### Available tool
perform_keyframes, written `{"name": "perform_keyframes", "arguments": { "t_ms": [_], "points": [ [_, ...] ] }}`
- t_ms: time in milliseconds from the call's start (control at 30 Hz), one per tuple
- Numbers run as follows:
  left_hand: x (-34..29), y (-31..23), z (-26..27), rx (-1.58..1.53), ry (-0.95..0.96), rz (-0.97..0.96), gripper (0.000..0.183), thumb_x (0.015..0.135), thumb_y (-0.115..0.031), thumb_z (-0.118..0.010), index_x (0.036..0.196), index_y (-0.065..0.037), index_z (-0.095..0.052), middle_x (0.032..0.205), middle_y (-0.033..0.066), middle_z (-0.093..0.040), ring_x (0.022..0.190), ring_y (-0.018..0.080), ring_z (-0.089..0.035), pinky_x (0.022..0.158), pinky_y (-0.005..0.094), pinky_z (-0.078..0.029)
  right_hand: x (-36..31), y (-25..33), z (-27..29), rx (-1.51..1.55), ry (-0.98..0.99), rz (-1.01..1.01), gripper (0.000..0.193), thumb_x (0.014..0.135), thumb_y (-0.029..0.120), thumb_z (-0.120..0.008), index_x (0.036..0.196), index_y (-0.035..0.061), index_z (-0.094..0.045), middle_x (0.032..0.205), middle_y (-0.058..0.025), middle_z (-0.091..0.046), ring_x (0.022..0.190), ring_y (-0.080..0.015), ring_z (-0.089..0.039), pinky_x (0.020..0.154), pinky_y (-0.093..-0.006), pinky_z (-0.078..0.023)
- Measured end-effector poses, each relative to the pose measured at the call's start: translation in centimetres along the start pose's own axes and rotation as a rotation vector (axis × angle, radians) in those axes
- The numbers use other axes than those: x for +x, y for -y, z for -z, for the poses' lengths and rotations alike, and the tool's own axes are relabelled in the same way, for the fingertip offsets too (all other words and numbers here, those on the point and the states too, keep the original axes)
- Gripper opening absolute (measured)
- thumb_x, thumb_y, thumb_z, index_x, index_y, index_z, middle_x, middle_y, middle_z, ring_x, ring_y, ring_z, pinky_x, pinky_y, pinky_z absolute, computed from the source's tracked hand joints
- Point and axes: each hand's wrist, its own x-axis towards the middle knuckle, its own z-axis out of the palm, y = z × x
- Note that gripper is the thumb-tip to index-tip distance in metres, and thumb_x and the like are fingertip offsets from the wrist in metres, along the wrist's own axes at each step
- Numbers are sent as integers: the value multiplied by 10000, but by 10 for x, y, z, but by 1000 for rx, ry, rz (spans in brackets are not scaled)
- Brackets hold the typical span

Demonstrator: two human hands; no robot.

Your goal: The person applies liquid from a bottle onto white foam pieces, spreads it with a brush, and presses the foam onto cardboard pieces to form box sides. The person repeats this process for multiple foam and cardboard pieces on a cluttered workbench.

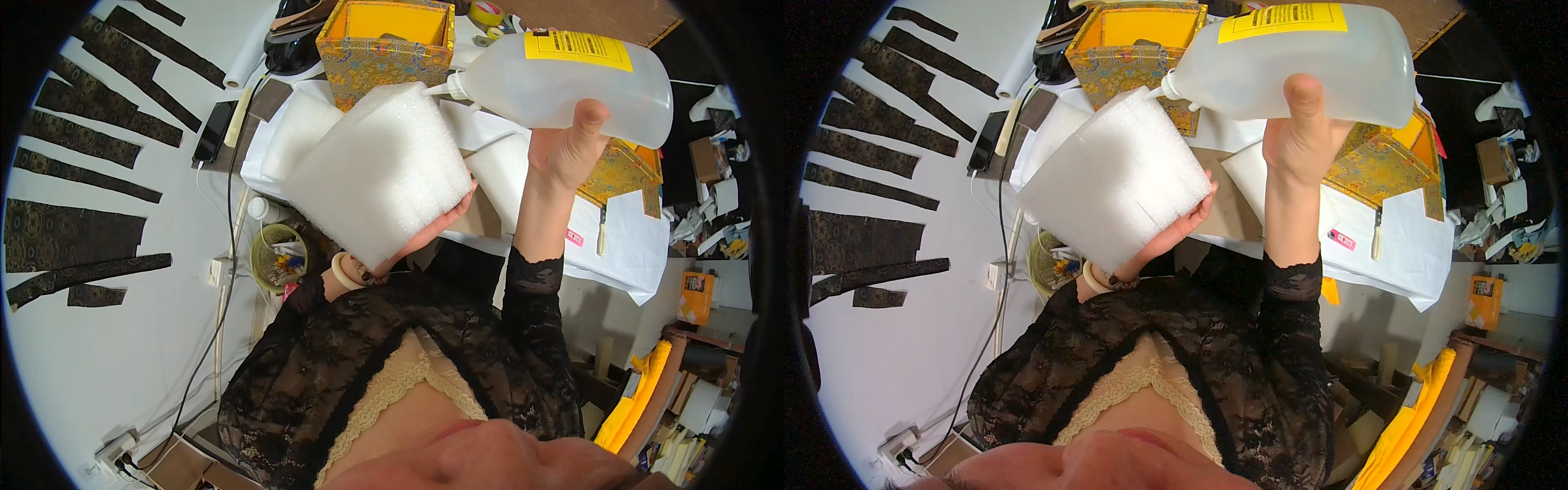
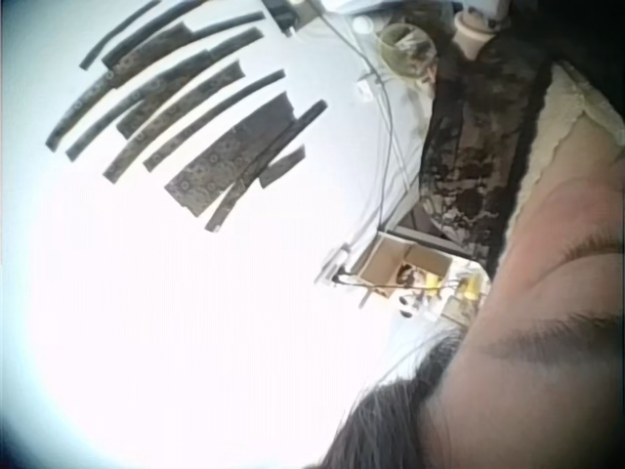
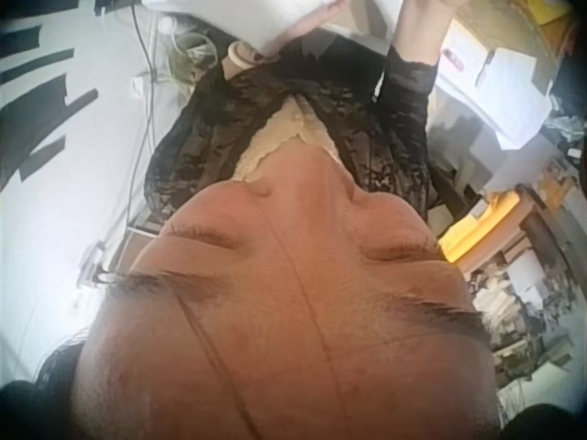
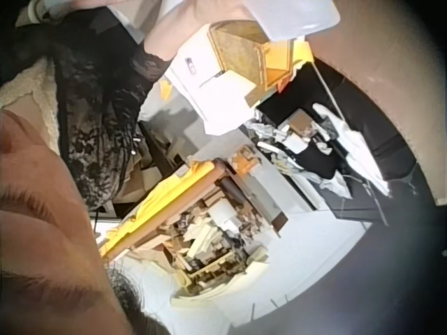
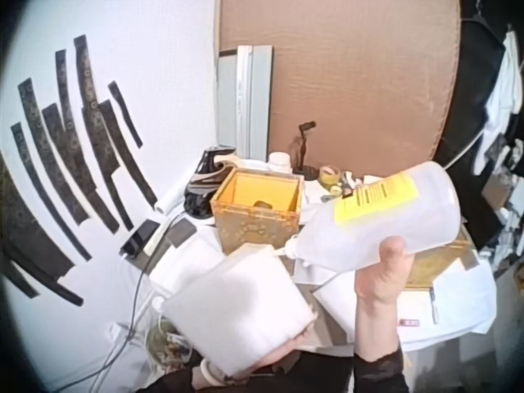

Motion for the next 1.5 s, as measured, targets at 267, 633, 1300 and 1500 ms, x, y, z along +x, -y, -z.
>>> {"name": "perform_keyframes", "arguments": {
  "t_ms": [267, 633, 1300, 1500],
  "points": [
    [2, 1, 0, 35, 1, 12, 528, 916, -429, -523, 1286, -52, -515, 1262, 196, -520, 1222, 372, -458, 1065, 477, -355, -1, -6, 5, 52, -75, 7, 777, 735, 447, -790, 1342, 131, -422, 1250, -33, -538, 1172, -219, -535, 1000, -438, -460],
    [5, 0, 1, 56, 48, 34, 539, 919, -444, -508, 1294, -58, -498, 1261, 184, -518, 1212, 351, -459, 1061, 471, -356, -1, -1, 1, 3, -40, 61, 751, 748, 435, -784, 1330, 114, -435, 1220, -39, -553, 1158, -217, -544, 986, -423, -474],
    [17, -19, 15, 35, 103, 30, 466, 961, -344, -451, 1270, 5, -476, 1289, 185, -502, 1216, 333, -447, 1103, 490, -312, -51, 20, 32, -11, -96, -80, 838, 654, 324, -885, 1297, -3, -459, 1185, -103, -582, 1071, -233, -577, 928, -372, -471],
    [22, -21, 23, 27, 83, -11, 497, 939, -372, -511, 1302, -39, -448, 1285, 161, -476, 1245, 345, -394, 1122, 501, -282, -62, 24, 42, -31, -83, -104, 860, 649, 331, -885, 1310, 2, -443, 1180, -100, -584, 1073, -231, -575, 929, -375, -470]
  ]
}}
